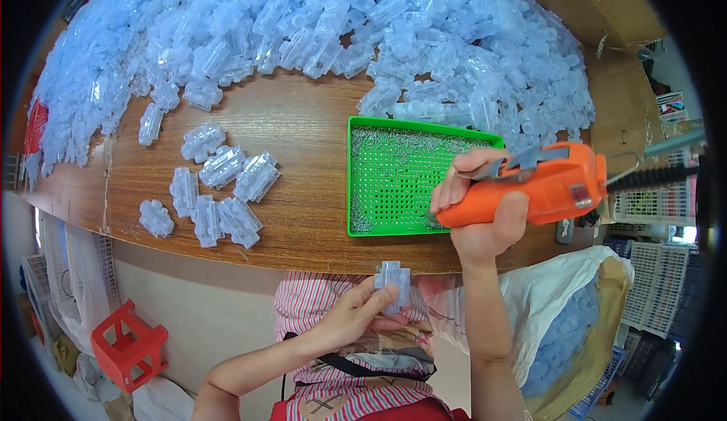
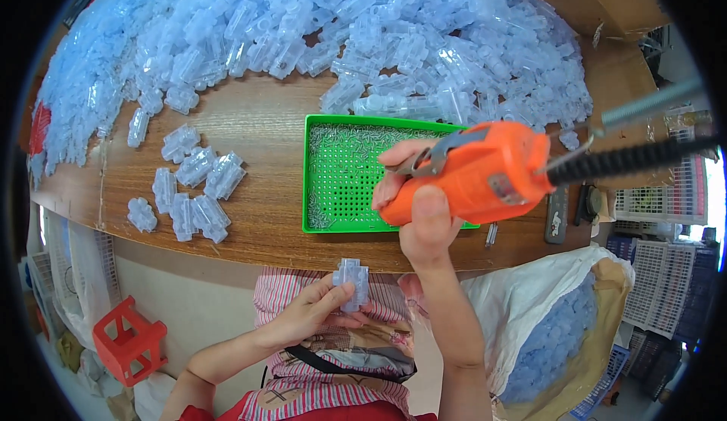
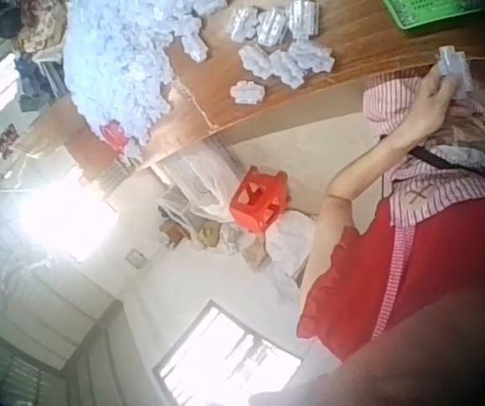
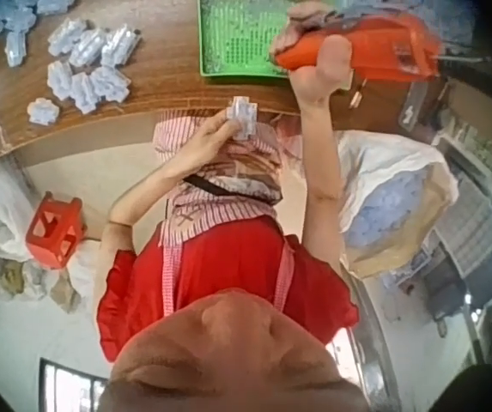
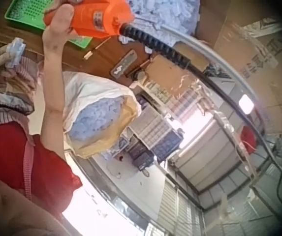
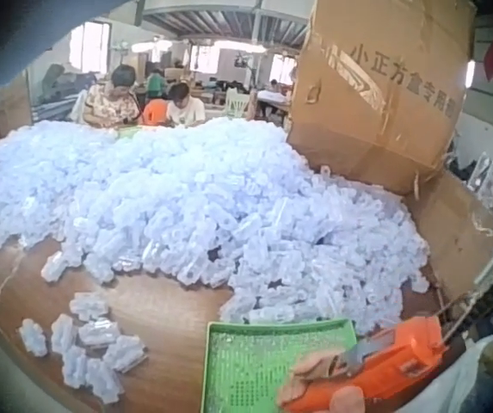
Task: The person picks up plastic components, uses a power screwdriver to drive screws from a tray into them, and sets the finished pieces aside on the table.
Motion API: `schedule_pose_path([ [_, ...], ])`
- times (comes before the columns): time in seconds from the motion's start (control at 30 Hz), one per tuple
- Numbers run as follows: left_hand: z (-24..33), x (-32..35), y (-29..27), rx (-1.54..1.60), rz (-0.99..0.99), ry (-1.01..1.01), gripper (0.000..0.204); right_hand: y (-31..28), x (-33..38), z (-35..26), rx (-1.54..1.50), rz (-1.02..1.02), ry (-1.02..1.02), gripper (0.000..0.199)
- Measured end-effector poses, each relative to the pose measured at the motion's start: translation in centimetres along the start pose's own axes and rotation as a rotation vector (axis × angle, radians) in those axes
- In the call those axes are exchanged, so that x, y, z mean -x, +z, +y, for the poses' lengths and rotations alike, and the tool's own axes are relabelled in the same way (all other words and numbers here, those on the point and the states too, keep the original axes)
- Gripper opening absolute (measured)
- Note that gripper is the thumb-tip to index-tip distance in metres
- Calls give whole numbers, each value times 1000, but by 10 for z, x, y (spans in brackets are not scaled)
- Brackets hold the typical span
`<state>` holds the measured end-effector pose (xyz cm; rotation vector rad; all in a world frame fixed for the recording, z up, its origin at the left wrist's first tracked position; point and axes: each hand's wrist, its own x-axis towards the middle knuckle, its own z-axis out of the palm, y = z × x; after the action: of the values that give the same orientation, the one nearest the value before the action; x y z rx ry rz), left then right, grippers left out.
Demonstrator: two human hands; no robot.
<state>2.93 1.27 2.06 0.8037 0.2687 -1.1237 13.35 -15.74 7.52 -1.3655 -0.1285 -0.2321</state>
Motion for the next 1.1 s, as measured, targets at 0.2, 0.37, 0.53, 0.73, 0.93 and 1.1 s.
schedule_pose_path([
  [0.2, -7, -11, -10, -135, 49, 98, 34, 4, 8, 18, -4, 74, -29, 71],
  [0.37, -10, -9, -8, -52, 72, 123, 32, 4, 9, 22, -22, 60, -31, 73],
  [0.53, -11, -7, -3, -122, 120, 104, 32, 7, 9, 24, 20, 51, -59, 71],
  [0.73, -13, -8, 0, -171, 130, 56, 33, 10, 7, 27, 13, 34, -78, 71],
  [0.93, -41, -19, -10, -414, 130, 280, 34, 7, 9, 27, 24, 19, -71, 72],
  [1.1, -42, -16, -8, -391, 132, 281, 35, 3, 12, 27, 13, 36, -23, 77],
])
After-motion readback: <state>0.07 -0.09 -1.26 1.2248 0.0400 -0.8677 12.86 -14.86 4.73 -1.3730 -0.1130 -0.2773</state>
